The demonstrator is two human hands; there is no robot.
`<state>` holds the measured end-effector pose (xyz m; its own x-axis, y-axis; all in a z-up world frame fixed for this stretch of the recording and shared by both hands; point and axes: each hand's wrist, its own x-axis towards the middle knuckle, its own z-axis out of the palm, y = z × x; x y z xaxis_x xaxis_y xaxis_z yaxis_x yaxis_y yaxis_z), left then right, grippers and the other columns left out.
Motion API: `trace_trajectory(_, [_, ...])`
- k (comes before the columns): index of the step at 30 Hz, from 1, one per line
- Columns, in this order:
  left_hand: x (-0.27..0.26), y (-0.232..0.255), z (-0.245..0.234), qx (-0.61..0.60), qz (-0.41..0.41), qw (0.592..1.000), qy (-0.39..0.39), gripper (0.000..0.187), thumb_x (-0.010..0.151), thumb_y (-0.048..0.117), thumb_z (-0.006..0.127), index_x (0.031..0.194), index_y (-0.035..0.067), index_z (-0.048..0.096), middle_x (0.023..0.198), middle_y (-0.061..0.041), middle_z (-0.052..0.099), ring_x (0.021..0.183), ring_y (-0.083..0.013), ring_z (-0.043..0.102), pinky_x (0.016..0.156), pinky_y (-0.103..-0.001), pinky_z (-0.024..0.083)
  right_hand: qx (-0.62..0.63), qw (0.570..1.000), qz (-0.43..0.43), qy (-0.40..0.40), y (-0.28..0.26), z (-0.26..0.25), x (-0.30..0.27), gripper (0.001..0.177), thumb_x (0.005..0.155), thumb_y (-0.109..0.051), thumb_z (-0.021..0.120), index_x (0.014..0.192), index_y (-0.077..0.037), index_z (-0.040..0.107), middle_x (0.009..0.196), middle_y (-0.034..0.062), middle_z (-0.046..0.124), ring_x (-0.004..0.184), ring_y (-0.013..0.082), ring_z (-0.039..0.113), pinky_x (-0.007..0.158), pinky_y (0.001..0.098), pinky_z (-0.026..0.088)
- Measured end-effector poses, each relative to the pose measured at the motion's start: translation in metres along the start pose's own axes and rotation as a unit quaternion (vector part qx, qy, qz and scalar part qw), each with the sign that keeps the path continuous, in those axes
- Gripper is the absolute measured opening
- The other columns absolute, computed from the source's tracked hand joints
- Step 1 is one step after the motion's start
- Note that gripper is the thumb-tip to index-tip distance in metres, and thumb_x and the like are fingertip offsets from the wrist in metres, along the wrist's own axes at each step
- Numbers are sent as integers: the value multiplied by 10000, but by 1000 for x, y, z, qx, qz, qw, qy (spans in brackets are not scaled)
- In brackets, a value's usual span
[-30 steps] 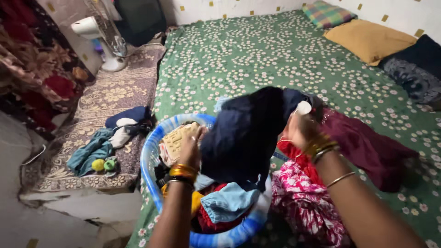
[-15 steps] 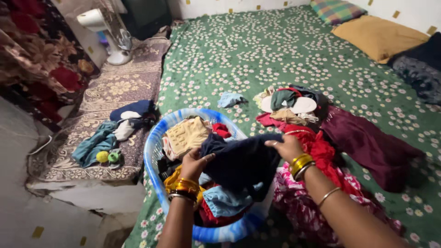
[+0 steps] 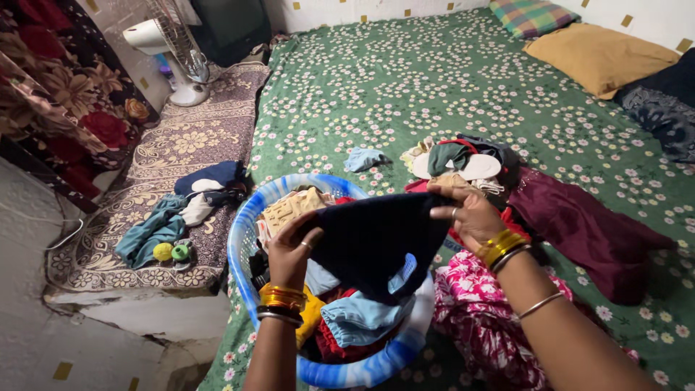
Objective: The person sorts through a pile of laundry on a bed by hand, picking up items of clothing one at a time and placing them into a blue plastic basket or onto separate piles on the bed.
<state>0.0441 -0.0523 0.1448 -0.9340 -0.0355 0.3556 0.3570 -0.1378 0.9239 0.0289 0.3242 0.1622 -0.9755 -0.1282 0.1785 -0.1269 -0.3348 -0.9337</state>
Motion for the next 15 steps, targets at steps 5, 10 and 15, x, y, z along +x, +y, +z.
trace_trajectory(5, [-1,43,8,380,131,916,-10,647,568,-81,772,1197,55,713,993,-159,677,927,-332,672,834,-380,537,-404,909,-94,34,-21,10,-3,417,650,-20,867,1059,-54,794,1131,72,719,1043,173,686,905,292,553])
trace_trajectory(10, [1,35,-1,414,78,907,2,444,690,-54,697,1079,139,790,977,-106,712,916,-297,729,826,-352,583,-483,859,20,169,-12,4,1,223,788,-163,862,998,-101,817,1000,112,814,887,188,741,824,291,571])
trace_trajectory(15, [8,12,-15,269,134,954,22,131,874,75,739,980,-1,730,1114,-82,694,946,-217,678,794,-319,542,-370,921,-79,90,-13,-10,13,287,817,-226,869,996,-16,792,1037,118,738,920,127,643,846,290,516])
